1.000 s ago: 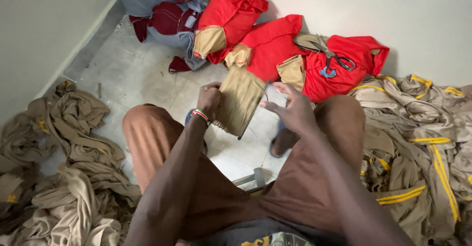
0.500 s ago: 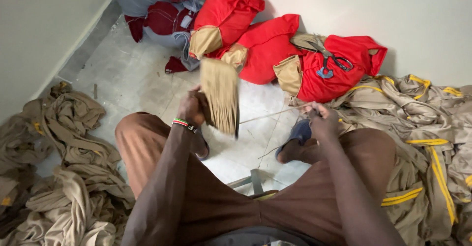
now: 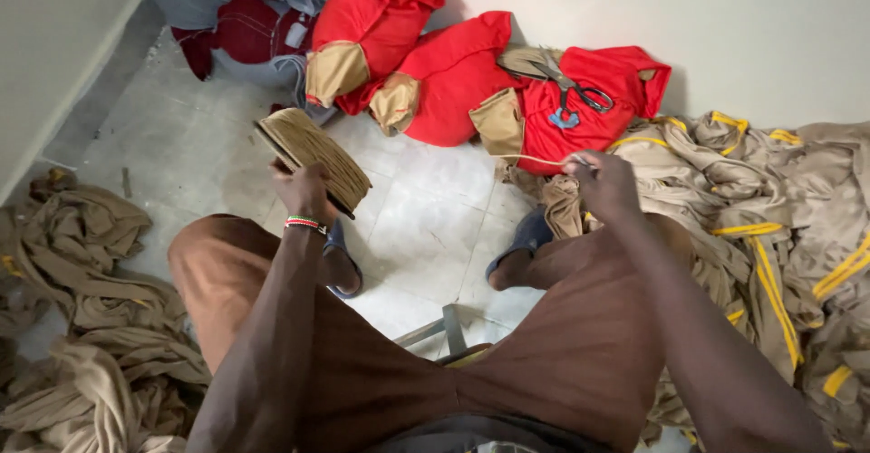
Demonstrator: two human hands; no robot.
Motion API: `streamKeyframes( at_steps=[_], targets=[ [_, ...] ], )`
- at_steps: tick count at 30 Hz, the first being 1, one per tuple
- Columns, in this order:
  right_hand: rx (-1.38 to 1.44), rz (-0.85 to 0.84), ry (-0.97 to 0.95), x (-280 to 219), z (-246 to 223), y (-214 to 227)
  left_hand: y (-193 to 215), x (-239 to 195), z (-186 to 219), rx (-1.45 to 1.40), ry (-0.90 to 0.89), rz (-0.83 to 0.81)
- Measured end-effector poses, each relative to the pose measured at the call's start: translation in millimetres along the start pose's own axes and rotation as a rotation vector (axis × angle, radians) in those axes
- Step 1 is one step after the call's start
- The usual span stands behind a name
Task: The person sits on a stool and ties a beige cloth bundle with a thin rope, then places it aside. They repeat the tying process with another bundle and later wind a rope onto a rectangular winder, handling the rope and winder by hand.
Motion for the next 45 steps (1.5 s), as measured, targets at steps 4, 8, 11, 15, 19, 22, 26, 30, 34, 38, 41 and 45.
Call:
streamKeyframes(
  at_steps=[4, 8, 11, 15, 19, 22, 26, 30, 34, 38, 41, 45],
  targets=[
    [-0.158, -0.156, -0.090, 4, 29, -56, -11, -19, -12, 0.025, -0.045, -0.093],
    [-0.102, -0.210, -0.141, -7, 7, -55, -16, -21, -34, 0.101, -0.006, -0.116],
    [-0.077, -0.208, -0.202, -14, 5, -43, -12, -20, -46, 0.181, 0.011, -0.068],
    [-0.065, -0.216, -0.255, -30, -8, -31, -6, -39, -9, 0.270, 0.001, 0.016],
    [-0.045, -0.228, -0.231, -31, -18, -39, -10, -37, -22, 0.275, -0.008, 0.051],
    [0.090, -0.241, -0.070, -40, -42, -46, -6, -48, -34, 0.185, 0.027, 0.003],
    [0.159, -0.255, -0.026, -39, -109, -27, -30, -59, -34, 0.265, 0.031, -0.032],
    [0.207, -0.203, -0.170, -23, -54, -84, -52, -94, -13, 0.251, 0.102, -0.124],
    [0.239, -0.250, -0.178, -11, -97, -96, -58, -89, -2, 0.177, 0.219, -0.179],
    [0.298, -0.341, -0.004, 16, -128, -134, -70, -70, 13, -0.068, 0.368, -0.453],
    [0.699, -0.469, -0.201, 21, -151, -170, -67, -64, 49, -0.114, 0.277, -0.589],
    [1.216, -0.519, -0.280, 41, -207, -167, -56, -54, 61, -0.087, 0.220, -0.607]
  ],
)
Point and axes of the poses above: each hand's wrist, its own x-axis towards the middle knuckle, its own y-axis out of the back of the hand, z = x × y, the point moved 9 cm from there along x, towards the middle knuckle, and after that the axes turned 5 degrees about z, right-handed, at the moved point
